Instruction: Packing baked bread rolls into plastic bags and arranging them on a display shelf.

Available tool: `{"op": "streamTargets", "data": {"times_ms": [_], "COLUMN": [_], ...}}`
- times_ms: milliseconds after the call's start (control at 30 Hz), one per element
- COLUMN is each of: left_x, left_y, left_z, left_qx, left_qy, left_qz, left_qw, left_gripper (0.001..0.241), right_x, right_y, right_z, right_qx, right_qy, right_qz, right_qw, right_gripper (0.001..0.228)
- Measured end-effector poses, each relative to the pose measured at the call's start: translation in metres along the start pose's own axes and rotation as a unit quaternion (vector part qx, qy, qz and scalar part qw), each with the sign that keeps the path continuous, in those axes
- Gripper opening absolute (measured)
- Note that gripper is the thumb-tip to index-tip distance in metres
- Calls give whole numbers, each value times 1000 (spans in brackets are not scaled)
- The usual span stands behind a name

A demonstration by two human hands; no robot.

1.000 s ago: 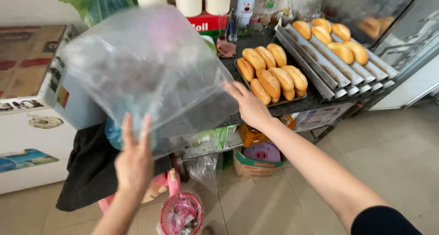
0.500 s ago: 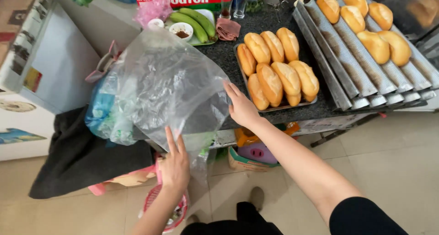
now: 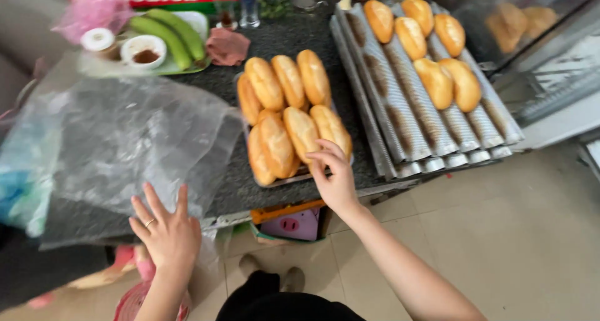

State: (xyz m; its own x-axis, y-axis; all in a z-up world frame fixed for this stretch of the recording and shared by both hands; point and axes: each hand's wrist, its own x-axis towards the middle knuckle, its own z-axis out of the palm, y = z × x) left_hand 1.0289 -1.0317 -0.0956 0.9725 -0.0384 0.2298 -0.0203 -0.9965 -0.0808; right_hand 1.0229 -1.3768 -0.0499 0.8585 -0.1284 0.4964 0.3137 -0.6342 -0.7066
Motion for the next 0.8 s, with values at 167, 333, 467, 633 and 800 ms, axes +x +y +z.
{"op": "streamTargets", "data": {"times_ms": [167,333,467,633,800], "left_x": [44,80,93,102,107], "left_y": [33,65,106,171,253], "left_z": [20,25,-11,-43,-59], "left_qx": [-22,-95,-224,-303,-369], "left_qy": [-30,18,70,91,80], "left_qz": [40,71,104,143,140], "left_qw": [998,993,966,938,916], "left_gripper": [75,61,49,44,40], "right_x": [3,12,30,68,114], "right_y": [64,133,181,290,375], "right_z": [-70,-136,-176,-213,-228], "right_qx": [-111,-264,-292,-284,-219], "right_qy": [97,82,73,129,159], "right_qz": [166,202,293,268,258], "right_qw": [975,940,908,911,928], "right_gripper": [26,64,86,84,74]}}
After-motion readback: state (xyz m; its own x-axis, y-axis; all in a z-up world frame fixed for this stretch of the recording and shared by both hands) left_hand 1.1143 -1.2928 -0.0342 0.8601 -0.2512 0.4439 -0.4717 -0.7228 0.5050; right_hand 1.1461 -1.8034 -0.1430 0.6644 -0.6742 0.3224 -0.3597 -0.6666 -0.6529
